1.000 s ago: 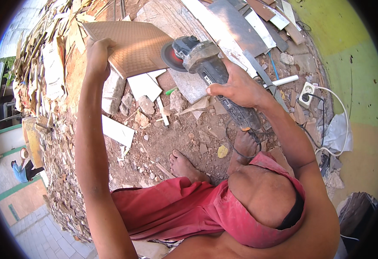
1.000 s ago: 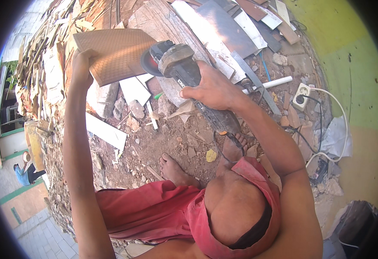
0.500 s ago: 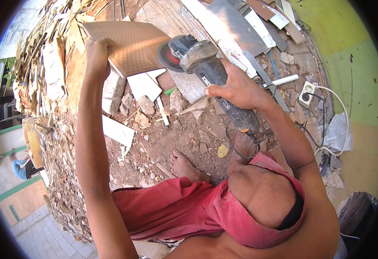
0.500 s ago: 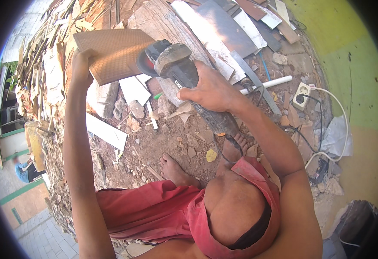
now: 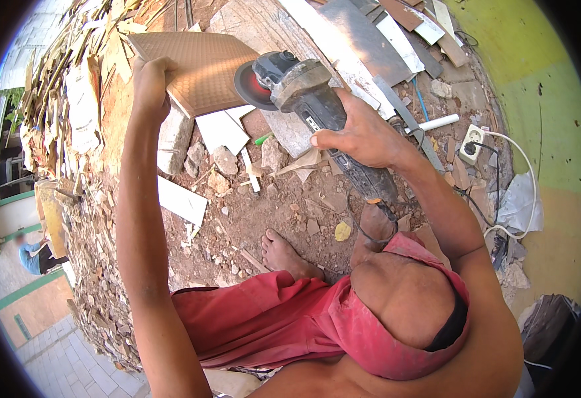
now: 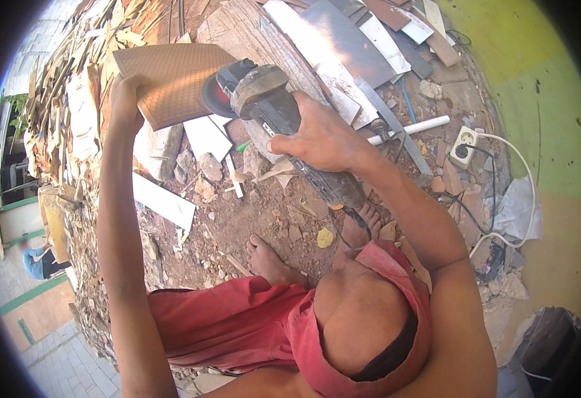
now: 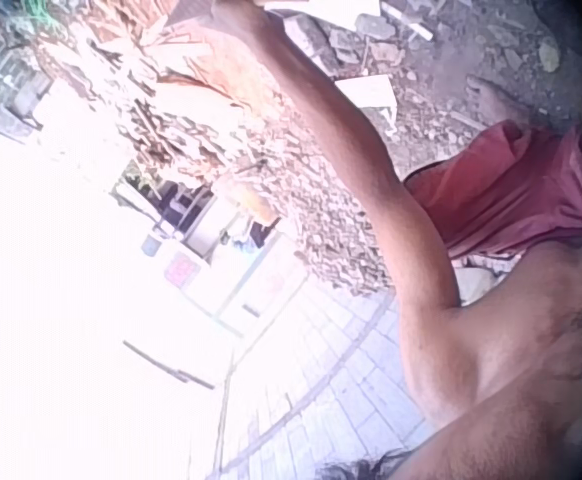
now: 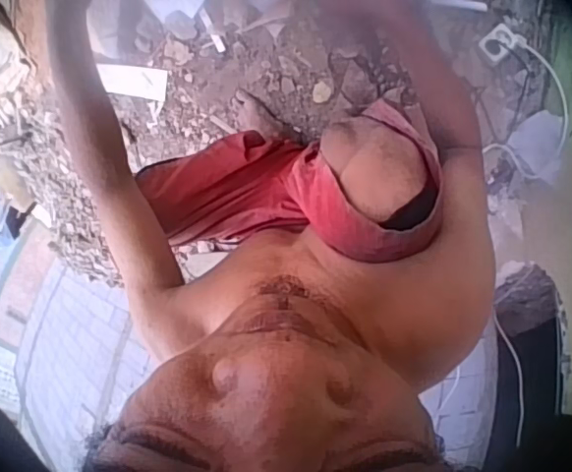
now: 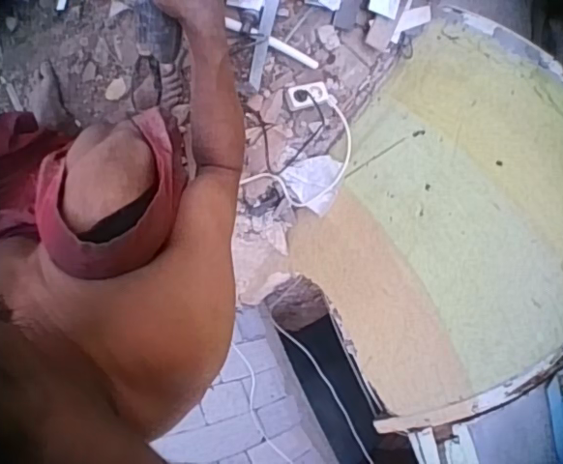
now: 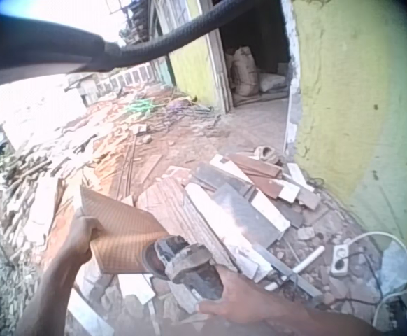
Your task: The person uses a handheld grinding tool to smooth the edges of a dark gray tile, then switches to a brown patterned tile and continues grinding its edges. The person handles the tiles by hand and uses a power grinder to remove material from the edges.
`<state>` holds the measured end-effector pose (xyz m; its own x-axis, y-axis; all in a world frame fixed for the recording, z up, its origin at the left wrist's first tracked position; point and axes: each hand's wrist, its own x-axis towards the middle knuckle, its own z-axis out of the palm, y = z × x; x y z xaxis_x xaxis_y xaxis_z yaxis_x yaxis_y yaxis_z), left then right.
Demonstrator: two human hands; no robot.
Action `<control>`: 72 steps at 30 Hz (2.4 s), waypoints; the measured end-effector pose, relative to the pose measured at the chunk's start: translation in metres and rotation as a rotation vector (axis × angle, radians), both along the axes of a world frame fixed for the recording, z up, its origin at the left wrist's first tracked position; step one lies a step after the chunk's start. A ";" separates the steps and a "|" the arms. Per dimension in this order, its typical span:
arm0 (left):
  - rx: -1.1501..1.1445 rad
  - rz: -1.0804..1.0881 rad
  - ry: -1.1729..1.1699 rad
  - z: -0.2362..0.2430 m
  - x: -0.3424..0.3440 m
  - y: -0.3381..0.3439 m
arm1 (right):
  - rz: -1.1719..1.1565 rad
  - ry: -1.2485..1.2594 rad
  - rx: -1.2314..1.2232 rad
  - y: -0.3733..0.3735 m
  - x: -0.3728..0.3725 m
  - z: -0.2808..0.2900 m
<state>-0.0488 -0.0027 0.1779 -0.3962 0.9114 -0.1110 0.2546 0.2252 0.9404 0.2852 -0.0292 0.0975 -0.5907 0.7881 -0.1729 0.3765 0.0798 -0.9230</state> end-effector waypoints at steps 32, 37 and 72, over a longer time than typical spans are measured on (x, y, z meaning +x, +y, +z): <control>0.110 -0.016 -0.065 -0.002 0.006 0.002 | 0.002 0.070 0.029 -0.001 -0.001 0.004; 0.130 0.005 -0.071 -0.002 0.008 0.001 | 0.006 0.096 0.012 -0.001 -0.002 0.003; 0.095 -0.023 -0.047 0.003 0.011 -0.003 | -0.019 -0.001 0.003 0.012 -0.003 -0.012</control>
<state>-0.0376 -0.0060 0.1811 -0.3713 0.9276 -0.0422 0.2136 0.1295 0.9683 0.2821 -0.0176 0.0852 -0.5755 0.7998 -0.1707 0.3785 0.0755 -0.9225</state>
